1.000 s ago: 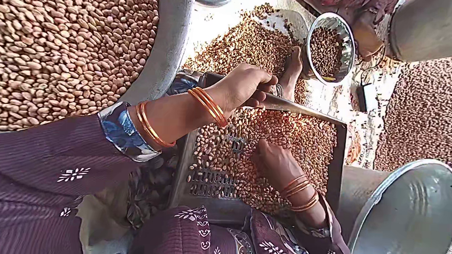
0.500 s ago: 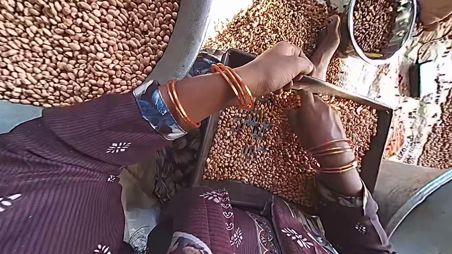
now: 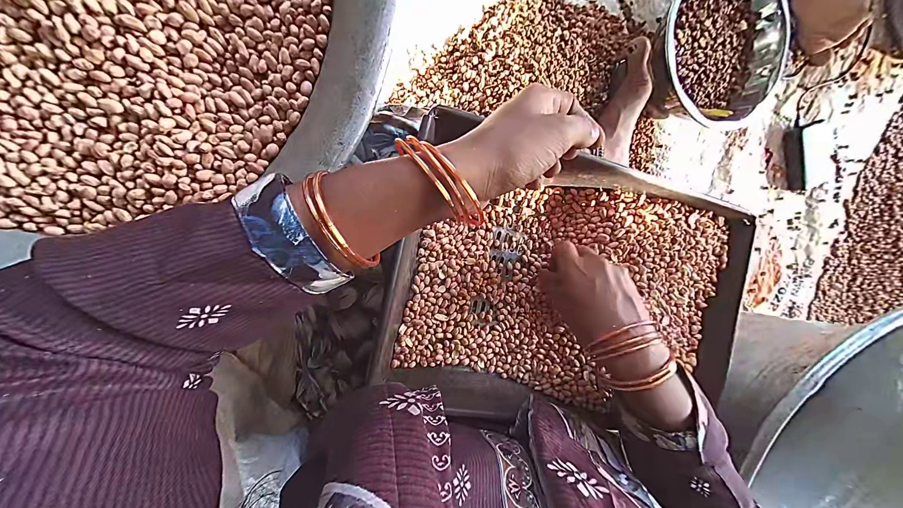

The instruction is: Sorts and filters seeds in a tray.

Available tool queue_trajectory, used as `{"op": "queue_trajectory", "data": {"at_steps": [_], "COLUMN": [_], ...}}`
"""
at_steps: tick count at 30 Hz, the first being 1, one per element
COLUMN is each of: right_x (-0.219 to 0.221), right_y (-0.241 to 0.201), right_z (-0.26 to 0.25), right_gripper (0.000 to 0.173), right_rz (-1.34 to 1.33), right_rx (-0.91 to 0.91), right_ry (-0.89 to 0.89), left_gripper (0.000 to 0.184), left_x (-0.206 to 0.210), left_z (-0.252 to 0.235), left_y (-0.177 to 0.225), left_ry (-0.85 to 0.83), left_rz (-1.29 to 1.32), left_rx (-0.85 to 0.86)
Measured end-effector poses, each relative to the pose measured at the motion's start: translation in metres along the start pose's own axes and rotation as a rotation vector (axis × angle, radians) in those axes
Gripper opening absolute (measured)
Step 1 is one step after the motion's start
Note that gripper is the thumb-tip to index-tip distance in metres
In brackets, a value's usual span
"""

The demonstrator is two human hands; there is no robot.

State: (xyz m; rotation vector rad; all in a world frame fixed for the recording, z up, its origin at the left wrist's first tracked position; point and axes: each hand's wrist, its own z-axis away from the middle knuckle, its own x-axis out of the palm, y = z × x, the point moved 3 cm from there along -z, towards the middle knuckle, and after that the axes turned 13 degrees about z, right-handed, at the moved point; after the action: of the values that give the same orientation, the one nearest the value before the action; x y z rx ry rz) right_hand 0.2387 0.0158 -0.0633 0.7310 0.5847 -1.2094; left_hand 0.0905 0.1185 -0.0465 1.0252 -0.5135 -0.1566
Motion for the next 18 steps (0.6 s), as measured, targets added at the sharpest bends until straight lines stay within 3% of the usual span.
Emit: {"op": "queue_trajectory", "data": {"at_steps": [1, 2, 4, 5, 9, 14, 18], "right_x": [0.006, 0.013, 0.021, 0.020, 0.010, 0.031, 0.042], "right_y": [-0.008, -0.015, -0.024, -0.025, -0.017, -0.032, -0.045], "right_z": [0.002, 0.005, 0.010, 0.011, 0.008, 0.005, 0.006], "right_gripper": [0.027, 0.023, 0.021, 0.019, 0.011, 0.014, 0.013], "right_rz": [-0.008, -0.069, -0.307, -0.387, -0.356, -0.249, -0.068], "right_rx": [-0.058, -0.210, -0.532, -0.597, -0.511, -0.567, -0.507], "right_ry": [-0.084, -0.054, 0.154, 0.250, 0.503, 0.467, 0.558], "left_gripper": [0.020, 0.020, 0.021, 0.021, 0.020, 0.023, 0.019], "left_x": [-0.001, -0.002, -0.004, -0.004, -0.003, 0.002, 0.000], "left_z": [-0.001, -0.002, -0.003, -0.003, -0.002, 0.000, 0.000], "left_y": [0.000, 0.000, 0.000, 0.000, 0.000, -0.005, -0.017], "left_ry": [0.000, -0.002, 0.004, 0.000, -0.039, -0.233, -0.289], "left_rz": [0.004, 0.005, 0.000, -0.006, -0.101, -0.640, -1.018], "left_rx": [0.003, 0.012, 0.028, 0.032, 0.013, 0.028, 0.019]}}
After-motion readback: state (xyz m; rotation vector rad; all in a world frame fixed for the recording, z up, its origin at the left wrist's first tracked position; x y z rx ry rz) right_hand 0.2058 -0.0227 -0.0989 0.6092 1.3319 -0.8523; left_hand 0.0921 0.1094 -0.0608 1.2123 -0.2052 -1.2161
